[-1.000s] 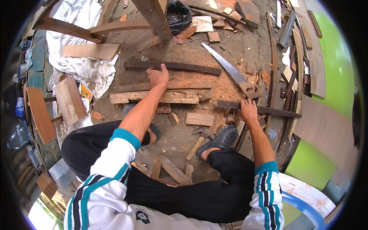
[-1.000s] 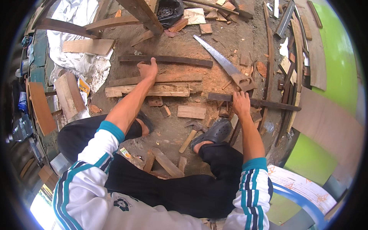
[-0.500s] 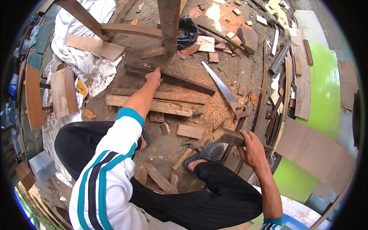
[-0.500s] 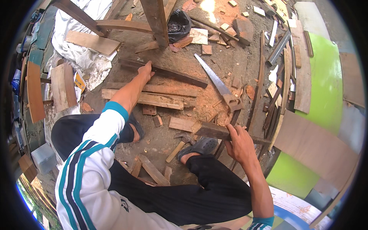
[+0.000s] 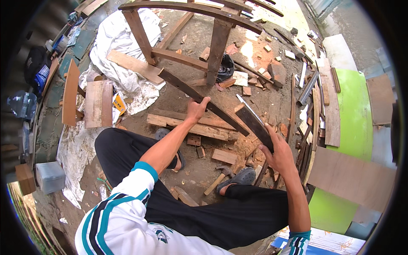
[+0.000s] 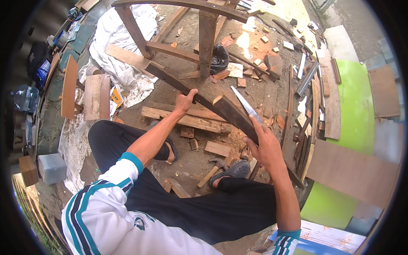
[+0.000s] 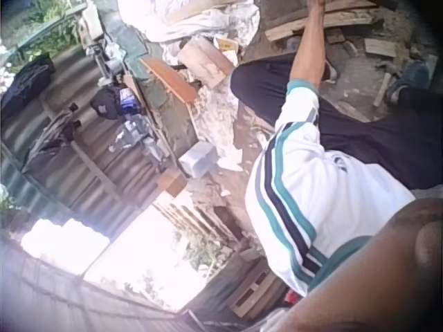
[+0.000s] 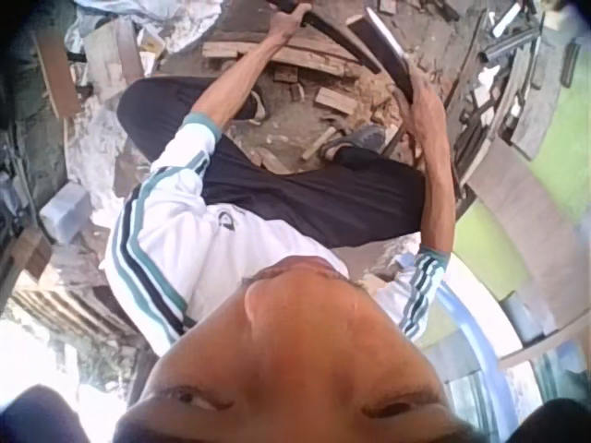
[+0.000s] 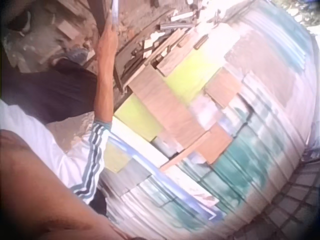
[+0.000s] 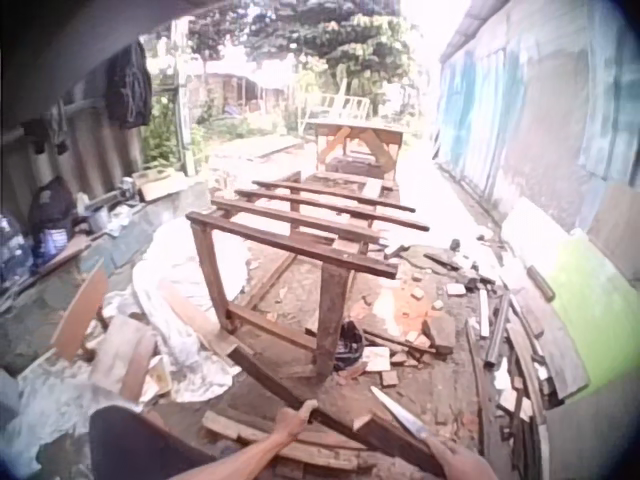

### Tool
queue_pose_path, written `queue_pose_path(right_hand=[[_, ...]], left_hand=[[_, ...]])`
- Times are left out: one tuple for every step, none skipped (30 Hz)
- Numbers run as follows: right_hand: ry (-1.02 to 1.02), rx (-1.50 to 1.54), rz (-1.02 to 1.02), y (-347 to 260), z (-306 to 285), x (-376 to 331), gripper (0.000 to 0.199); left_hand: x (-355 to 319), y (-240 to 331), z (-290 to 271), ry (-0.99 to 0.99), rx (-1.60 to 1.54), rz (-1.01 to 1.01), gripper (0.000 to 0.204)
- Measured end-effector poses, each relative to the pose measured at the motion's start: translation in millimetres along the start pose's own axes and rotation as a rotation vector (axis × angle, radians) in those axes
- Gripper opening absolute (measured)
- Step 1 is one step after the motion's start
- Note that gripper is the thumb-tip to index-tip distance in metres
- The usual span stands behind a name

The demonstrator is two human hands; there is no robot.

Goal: The person fits a curved wooden slat onto a wooden frame, then uses a hammer to strike the slat while seated on the ground. The person repeatedly adjusts and hammers the slat to secure it.

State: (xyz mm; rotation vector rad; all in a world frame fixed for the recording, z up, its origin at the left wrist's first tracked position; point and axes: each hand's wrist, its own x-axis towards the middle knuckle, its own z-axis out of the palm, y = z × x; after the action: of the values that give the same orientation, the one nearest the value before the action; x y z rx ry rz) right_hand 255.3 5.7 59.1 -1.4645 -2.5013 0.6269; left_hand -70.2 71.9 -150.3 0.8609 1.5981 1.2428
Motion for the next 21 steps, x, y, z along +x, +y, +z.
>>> queue_pose_path(right_hand=[[0.039, 0.029, -0.058, -3, 4, 4, 0.069], [0.068, 0.042, -0.102, -3, 9, 7, 0.070], [0.063, 0.074, -0.094, -4, 13, 9, 0.070], [0.061, 0.133, -0.118, -11, 22, 16, 0.070], [0.060, 0.175, -0.124, -16, 26, 19, 0.070], [0.089, 0.179, -0.128, -18, 28, 22, 0.070], [0.062, 0.229, -0.099, -25, 28, 26, 0.070], [0.035, 0.277, -0.067, -32, 27, 29, 0.070], [0.009, 0.322, -0.033, -39, 26, 30, 0.070], [0.040, 0.299, -0.077, -46, 28, 31, 0.070], [0.073, 0.274, -0.120, -53, 30, 32, 0.070], [0.106, 0.247, -0.160, -60, 31, 33, 0.070], [0.079, 0.254, -0.141, -68, 36, 31, 0.070], [0.053, 0.260, -0.122, -77, 40, 29, 0.071], [0.028, 0.264, -0.102, -84, 43, 27, 0.072], [-0.017, 0.357, -0.065, -98, 47, 25, 0.070], [0.029, 0.361, -0.088, -100, 53, 21, 0.069], [0.076, 0.366, -0.112, -99, 65, 16, 0.068], [0.118, 0.370, -0.146, -101, 76, 15, 0.067], [0.173, 0.516, -0.241, -106, 83, 10, 0.065], [0.153, 0.538, -0.236, -108, 84, 7, 0.065]], left_hand=[[-15, 16, 1, -0.044, -0.005, 0.030, 0.039], [-29, 24, 8, -0.101, -0.024, 0.049, 0.039], [-43, 31, 16, -0.159, -0.044, 0.068, 0.038], [-59, 40, 9, -0.154, -0.069, 0.080, 0.039], [-76, 52, 10, -0.170, -0.110, 0.090, 0.040], [-92, 64, 9, -0.171, -0.057, 0.143, 0.042], [-107, 72, 0, -0.177, -0.027, 0.141, 0.044], [-119, 79, -7, -0.185, 0.001, 0.138, 0.046], [-130, 83, -11, -0.195, 0.028, 0.135, 0.048], [-138, 85, -16, -0.195, 0.029, 0.143, 0.050], [-145, 86, -20, -0.197, 0.029, 0.150, 0.052], [-151, 88, -22, -0.202, 0.028, 0.158, 0.054], [-159, 91, -25, -0.211, 0.028, 0.155, 0.056], [-169, 104, -26, -0.280, -0.089, 0.175, 0.059], [-172, 101, -24, -0.260, -0.067, 0.197, 0.059], [-175, 95, -30, -0.226, -0.036, 0.219, 0.059], [-180, 99, -30, -0.204, -0.015, 0.244, 0.059], [-188, 103, -32, -0.262, -0.080, 0.137, 0.061], [-189, 101, -37, -0.287, -0.090, 0.135, 0.062], [-191, 96, -40, -0.315, -0.098, 0.126, 0.063], [-193, 92, -44, -0.344, -0.104, 0.117, 0.064]])
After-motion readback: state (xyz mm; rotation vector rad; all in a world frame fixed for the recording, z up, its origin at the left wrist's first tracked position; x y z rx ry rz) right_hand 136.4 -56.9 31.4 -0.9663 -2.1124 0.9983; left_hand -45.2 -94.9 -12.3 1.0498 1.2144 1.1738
